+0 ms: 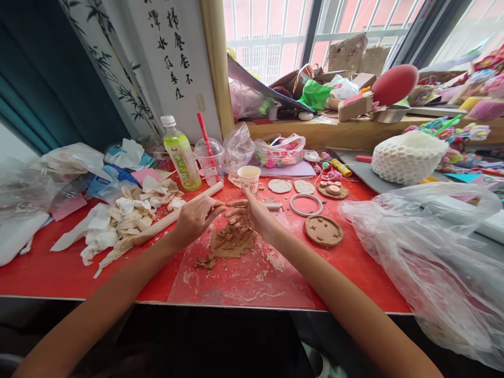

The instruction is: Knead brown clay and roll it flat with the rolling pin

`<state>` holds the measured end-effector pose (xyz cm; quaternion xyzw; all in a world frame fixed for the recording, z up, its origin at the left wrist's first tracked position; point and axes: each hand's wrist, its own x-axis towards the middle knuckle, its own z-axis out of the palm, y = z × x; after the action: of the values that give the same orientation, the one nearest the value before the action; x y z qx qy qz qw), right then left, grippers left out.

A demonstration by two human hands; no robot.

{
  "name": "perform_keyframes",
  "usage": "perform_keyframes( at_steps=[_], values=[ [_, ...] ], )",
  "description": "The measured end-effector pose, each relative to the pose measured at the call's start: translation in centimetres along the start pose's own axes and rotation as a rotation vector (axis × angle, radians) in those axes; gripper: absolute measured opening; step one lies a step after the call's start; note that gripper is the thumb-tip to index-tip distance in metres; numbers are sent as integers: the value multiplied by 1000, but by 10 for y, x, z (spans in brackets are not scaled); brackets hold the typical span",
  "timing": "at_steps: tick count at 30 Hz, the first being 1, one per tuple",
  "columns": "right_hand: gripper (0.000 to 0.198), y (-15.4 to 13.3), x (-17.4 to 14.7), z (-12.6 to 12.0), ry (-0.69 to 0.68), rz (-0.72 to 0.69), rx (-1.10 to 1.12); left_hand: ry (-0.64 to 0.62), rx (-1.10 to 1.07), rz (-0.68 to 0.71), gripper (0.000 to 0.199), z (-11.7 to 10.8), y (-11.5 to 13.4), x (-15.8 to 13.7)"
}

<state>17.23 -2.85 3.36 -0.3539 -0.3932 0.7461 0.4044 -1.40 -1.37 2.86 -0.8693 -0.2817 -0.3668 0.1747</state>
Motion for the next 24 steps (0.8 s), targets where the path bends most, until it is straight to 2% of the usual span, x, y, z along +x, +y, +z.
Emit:
perform_keyframes(
  at_steps=[6,13,19,24],
  values=[
    [51,2,1,-1,33,-16,-27,0,-25,-9,20,2,-1,0],
    [47,5,1,-2,10,-29,-71,15,-99,-41,16,5,-1,-1],
    [36,6,1,1,105,-60,-132,44,-47,27,21,4,-3,0],
    [35,10,4,-3,89,-52,-157,41,80,103,18,3,0,2]
  ],
)
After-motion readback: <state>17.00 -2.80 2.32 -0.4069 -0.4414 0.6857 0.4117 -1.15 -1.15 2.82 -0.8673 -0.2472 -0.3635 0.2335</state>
